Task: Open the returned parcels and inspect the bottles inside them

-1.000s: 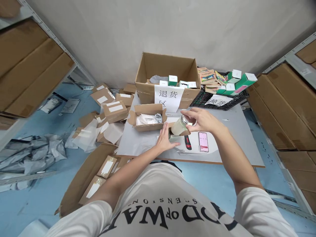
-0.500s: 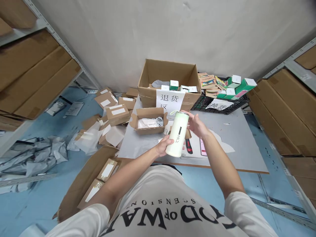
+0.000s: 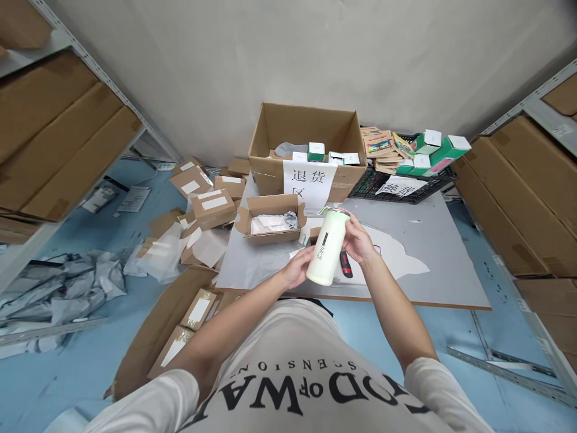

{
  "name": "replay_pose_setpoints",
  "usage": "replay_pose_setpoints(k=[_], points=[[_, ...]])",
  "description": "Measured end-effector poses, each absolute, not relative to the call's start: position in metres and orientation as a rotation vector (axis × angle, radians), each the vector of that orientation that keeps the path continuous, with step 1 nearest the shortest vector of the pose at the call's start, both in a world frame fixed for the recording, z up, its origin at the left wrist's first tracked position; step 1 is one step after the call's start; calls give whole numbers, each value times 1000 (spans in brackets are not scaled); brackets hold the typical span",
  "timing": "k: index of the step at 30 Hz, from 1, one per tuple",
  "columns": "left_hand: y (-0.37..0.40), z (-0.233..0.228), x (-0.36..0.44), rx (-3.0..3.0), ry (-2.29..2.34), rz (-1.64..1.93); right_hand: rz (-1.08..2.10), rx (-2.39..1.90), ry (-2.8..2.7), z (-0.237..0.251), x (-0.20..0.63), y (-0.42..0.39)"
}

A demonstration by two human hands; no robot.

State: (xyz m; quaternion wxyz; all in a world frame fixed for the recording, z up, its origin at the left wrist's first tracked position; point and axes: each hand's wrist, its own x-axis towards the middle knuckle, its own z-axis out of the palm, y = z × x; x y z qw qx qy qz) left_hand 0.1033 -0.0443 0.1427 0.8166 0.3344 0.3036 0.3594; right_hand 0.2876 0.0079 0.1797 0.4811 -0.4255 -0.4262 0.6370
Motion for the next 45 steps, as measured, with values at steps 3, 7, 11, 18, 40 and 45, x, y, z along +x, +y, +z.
replay_pose_setpoints(k=[3,7,11,18,40,45], points=[[-49,137,102,955,849,883,1512,-1092,-1064,182,293,10],[-57,132,108,1217,1137,974,1396,-1199,-1108,180,290,10],[-58,132,111,1245,1181,1025,1311,-1274,-1104,180,286,7],[-62,149,99,714,719,829,1492,-1134,-1117,186,300,7],[-70,135,98,432,594,721,1434,-1103,-1135,194,288,-10],[-66,121,95,927,831,893,1213,-1130,-1352,196,288,-16]])
